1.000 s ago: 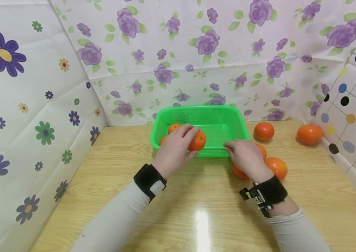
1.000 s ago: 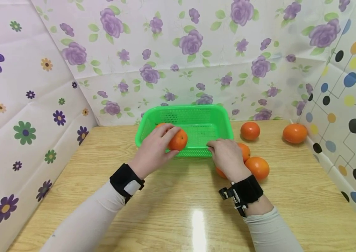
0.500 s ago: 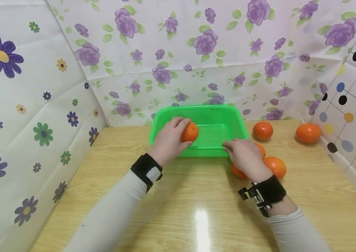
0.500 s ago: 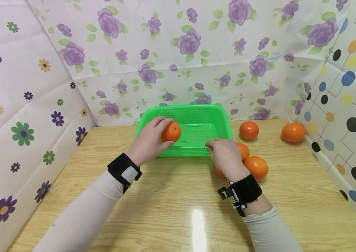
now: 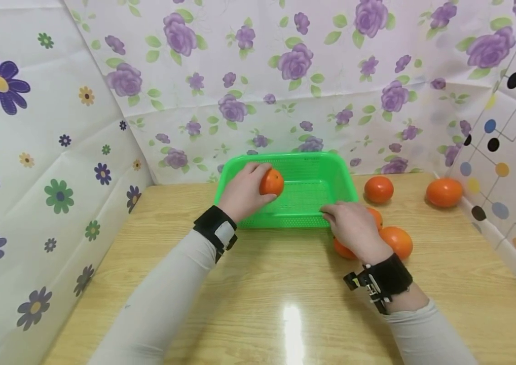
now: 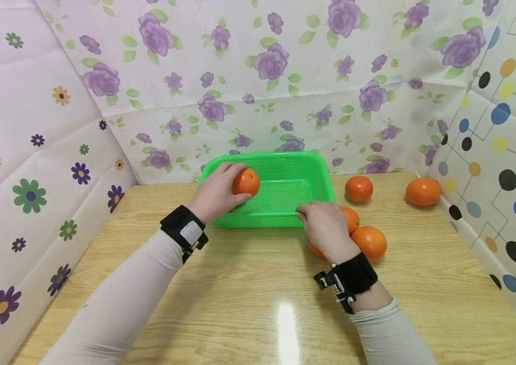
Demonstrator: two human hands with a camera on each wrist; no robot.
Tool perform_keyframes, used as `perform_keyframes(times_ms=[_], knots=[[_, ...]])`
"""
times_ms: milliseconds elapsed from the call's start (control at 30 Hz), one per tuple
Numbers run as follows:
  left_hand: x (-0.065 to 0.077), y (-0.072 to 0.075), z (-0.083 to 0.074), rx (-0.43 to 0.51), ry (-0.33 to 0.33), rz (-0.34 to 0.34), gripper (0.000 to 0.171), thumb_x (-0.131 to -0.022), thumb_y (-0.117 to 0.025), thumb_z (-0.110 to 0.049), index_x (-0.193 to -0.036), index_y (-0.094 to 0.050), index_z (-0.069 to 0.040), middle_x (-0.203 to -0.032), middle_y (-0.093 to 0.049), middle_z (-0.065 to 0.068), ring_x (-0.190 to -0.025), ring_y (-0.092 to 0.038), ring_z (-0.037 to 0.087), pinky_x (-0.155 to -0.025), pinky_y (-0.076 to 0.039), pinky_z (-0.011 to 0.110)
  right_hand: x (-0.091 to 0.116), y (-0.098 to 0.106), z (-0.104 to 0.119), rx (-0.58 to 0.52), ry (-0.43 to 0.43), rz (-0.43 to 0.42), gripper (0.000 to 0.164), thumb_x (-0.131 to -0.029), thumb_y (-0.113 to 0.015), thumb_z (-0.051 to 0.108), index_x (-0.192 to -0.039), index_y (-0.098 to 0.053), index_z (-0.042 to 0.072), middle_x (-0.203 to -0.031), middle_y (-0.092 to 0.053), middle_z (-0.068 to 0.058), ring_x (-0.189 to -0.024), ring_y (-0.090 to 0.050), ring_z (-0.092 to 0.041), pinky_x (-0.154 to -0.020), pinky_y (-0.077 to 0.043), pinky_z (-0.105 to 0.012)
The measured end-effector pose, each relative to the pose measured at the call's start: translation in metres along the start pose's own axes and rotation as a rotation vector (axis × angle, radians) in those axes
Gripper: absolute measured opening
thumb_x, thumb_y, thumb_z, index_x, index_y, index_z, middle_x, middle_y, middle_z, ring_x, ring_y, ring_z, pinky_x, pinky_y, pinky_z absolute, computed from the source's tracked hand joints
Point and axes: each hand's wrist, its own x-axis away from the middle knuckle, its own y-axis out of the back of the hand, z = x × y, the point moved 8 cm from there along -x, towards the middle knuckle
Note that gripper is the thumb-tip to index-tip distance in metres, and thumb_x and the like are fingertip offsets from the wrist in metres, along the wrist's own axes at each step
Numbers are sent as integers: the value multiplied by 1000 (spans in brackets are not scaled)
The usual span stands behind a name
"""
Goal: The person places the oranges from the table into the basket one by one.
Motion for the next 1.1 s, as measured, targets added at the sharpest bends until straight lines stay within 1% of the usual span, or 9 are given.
perform_keyframes(times_ms=[200, 400, 500, 600, 800, 900, 1100], knots=[[-17, -5, 3, -8, 46, 60, 76, -98, -88, -28, -163, -51, -10, -154, -56, 16, -132, -63, 34, -109, -54, 51, -1, 0, -1, 4, 6, -5, 24, -108, -72, 16, -128, -80, 5, -112, -79, -16, -102, -73, -42, -91, -59, -59], [-31, -15, 6, -37, 70, 139, 76, -100, -86, -29, -164, -49, -12, -150, -57, 16, -128, -64, 33, -107, -54, 49, -1, 0, -3, 6, -4, -7, 24, -108, -72, 16, -128, -80, 6, -112, -78, -16, -102, -73, -42, -89, -59, -59], [-36, -22, 9, -52, 77, 185, 75, -101, -84, -29, -165, -48, -12, -147, -57, 17, -124, -64, 34, -104, -55, 50, -1, -1, -3, 4, -6, -7, 24, -108, -72, 16, -128, -80, 6, -112, -78, -16, -103, -73, -42, -89, -59, -60], [-41, -29, 13, -69, 82, 234, 76, -102, -83, -28, -166, -46, -12, -149, -57, 19, -124, -64, 35, -104, -55, 49, -1, -1, -3, 3, -1, -9, 23, -108, -72, 16, -128, -80, 6, -113, -78, -16, -103, -73, -42, -90, -59, -60], [-51, -46, 23, -71, 104, 342, 83, -101, -84, -30, -170, -41, -14, -157, -56, 17, -131, -62, 34, -108, -52, 48, 0, 0, -1, 6, 5, -14, 22, -108, -72, 16, -126, -81, 6, -112, -78, -15, -102, -73, -42, -90, -58, -60], [-56, -55, 25, -74, 92, 392, 83, -101, -84, -31, -170, -41, -14, -155, -57, 18, -131, -62, 35, -109, -53, 49, 0, 1, -1, 8, 6, -13, 22, -108, -72, 16, -126, -81, 6, -112, -78, -15, -102, -73, -42, -91, -58, -60], [-67, -75, 29, -146, 43, 467, 82, -101, -82, -31, -171, -41, -15, -152, -60, 18, -126, -64, 33, -103, -54, 46, 0, 0, -3, 8, -1, -10, 23, -108, -72, 17, -127, -81, 7, -112, -79, -15, -102, -73, -42, -92, -58, -60]])
